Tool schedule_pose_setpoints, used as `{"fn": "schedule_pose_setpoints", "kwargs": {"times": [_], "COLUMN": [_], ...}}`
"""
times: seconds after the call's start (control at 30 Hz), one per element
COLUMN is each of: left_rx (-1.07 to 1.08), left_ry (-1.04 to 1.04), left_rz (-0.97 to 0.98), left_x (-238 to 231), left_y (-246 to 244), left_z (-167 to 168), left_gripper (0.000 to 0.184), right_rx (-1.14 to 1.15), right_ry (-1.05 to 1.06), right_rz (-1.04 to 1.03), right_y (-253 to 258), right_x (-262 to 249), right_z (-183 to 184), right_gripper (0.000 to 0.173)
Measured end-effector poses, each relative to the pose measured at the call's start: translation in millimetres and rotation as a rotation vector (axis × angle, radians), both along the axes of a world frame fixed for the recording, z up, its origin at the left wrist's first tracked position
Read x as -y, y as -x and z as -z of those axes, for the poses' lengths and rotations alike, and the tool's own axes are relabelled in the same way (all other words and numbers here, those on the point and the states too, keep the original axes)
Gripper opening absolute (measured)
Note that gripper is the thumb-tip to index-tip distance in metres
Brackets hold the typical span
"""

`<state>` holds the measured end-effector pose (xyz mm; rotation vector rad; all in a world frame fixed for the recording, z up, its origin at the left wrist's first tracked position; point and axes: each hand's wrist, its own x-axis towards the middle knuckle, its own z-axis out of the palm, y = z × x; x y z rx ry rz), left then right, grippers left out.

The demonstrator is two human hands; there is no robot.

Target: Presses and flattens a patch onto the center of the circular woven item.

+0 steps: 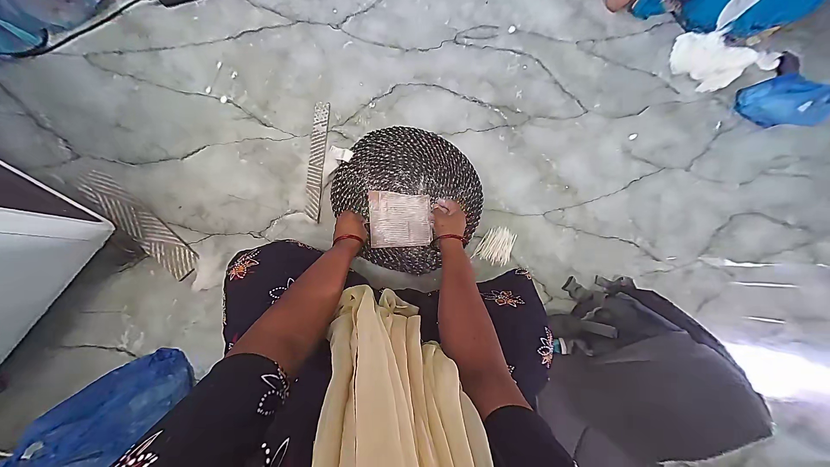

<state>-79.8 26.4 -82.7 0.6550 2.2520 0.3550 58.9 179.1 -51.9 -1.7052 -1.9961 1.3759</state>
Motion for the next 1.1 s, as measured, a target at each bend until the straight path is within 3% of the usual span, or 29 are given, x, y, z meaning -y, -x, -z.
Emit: {"fn": "schedule_pose_setpoints", "kwargs": {"times": [0.2, 0.37, 0.43, 0.57, 0.63, 0.77, 1.0, 1.1], "left_rx": [-0.039, -0.039, -0.044, -0.074, -0.076, -0.094, -0.090, -0.083], "left_ry": [0.014, 0.018, 0.024, 0.055, 0.087, 0.118, 0.113, 0.108], "left_rz": [0.035, 0.002, 0.020, 0.090, 0.102, 0.105, 0.150, 0.156], "left_x": [-4.7, -7.9, -8.3, -8.8, -9.2, -11.5, -6.4, -3.3], "left_y": [-0.9, -3.2, -3.0, -2.9, -4.5, -5.6, -13.9, -15.5], "left_z": [3.7, 2.7, 2.9, 3.2, 0.7, 1.4, -8.1, -10.2], "left_gripper": [0.028, 0.028, 0.028, 0.027, 0.028, 0.027, 0.031, 0.031], "right_rx": [0.100, 0.252, 0.310, 0.524, 0.614, 0.691, 0.653, 0.662], "right_ry": [-0.045, -0.064, -0.067, -0.153, -0.179, -0.241, -0.367, -0.327], "right_rz": [-0.184, -0.501, -0.681, -0.968, -1.027, -1.095, -1.043, -0.998], "right_y": [0.6, 3.3, 6.0, 18.5, 22.2, 22.4, 18.7, 16.5], "right_x": [4.4, 11.9, 18.9, 41.2, 53.4, 62.0, 76.2, 81.8], "right_z": [-5.1, -11.0, -10.4, 7.5, 11.7, 29.4, 38.7, 28.1], "right_gripper": [0.034, 0.039, 0.053, 0.107, 0.115, 0.108, 0.068, 0.065]}}
